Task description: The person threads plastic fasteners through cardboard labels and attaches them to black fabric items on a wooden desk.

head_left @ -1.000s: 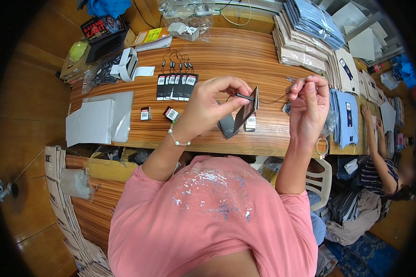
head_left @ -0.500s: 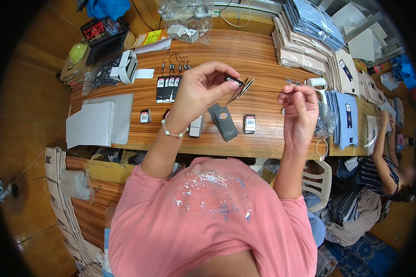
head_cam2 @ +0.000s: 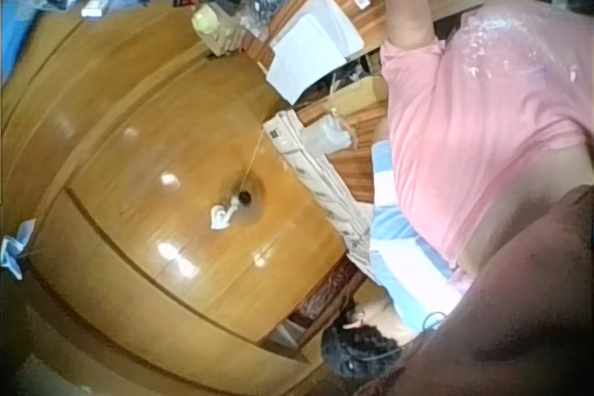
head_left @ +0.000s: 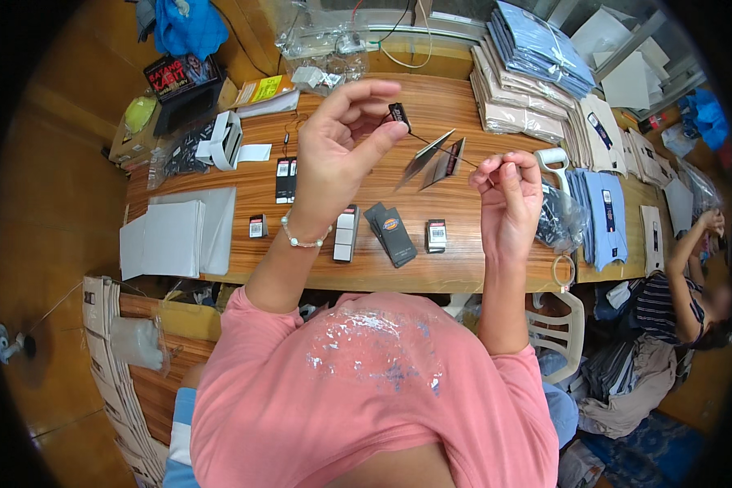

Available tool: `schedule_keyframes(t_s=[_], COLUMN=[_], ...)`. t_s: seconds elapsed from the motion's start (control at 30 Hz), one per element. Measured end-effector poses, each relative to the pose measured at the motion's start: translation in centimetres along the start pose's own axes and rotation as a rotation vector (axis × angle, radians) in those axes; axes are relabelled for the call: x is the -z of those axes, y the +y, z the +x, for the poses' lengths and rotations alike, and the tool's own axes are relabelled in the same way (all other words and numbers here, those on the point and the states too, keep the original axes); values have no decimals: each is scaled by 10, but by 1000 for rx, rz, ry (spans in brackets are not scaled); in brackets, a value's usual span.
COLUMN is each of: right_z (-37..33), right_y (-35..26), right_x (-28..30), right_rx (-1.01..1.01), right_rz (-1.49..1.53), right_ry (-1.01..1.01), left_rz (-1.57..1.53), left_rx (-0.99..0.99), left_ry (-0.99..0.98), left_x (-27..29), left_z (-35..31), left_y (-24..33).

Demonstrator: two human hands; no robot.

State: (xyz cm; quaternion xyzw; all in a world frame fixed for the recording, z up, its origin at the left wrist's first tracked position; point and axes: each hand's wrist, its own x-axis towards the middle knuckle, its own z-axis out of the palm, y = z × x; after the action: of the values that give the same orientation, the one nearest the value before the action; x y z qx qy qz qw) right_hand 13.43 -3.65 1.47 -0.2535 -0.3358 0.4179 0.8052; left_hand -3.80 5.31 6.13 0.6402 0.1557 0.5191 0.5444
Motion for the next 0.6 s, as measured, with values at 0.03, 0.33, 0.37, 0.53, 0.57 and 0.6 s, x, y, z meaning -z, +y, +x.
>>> schedule_keyframes(t_s=[0.03, 0.33, 0.37, 0.53, 0.57, 0.6], right_z=[2, 12, 15, 26, 27, 28], right_y=[-1, -5, -6, -19, -21, -22], right_x=[0, 1, 1, -19, -24, -26], right_rx=[-7, 41, 48, 46, 60, 81], right_rz=[27, 29, 17, -238, -290, -322], right_ry=[-3, -41, -60, -13, -14, -27], left_rz=[16, -104, -64, 18, 23, -3], left_rx=[-3, 88, 66, 98, 136, 139], left_ry=[-4, -160, -210, -380, -383, -361], left_x=[2, -1, -2, -12, -15, -17], left_z=[2, 25, 29, 44, 46, 47], left_y=[-2, 1, 1, 3, 4, 3])
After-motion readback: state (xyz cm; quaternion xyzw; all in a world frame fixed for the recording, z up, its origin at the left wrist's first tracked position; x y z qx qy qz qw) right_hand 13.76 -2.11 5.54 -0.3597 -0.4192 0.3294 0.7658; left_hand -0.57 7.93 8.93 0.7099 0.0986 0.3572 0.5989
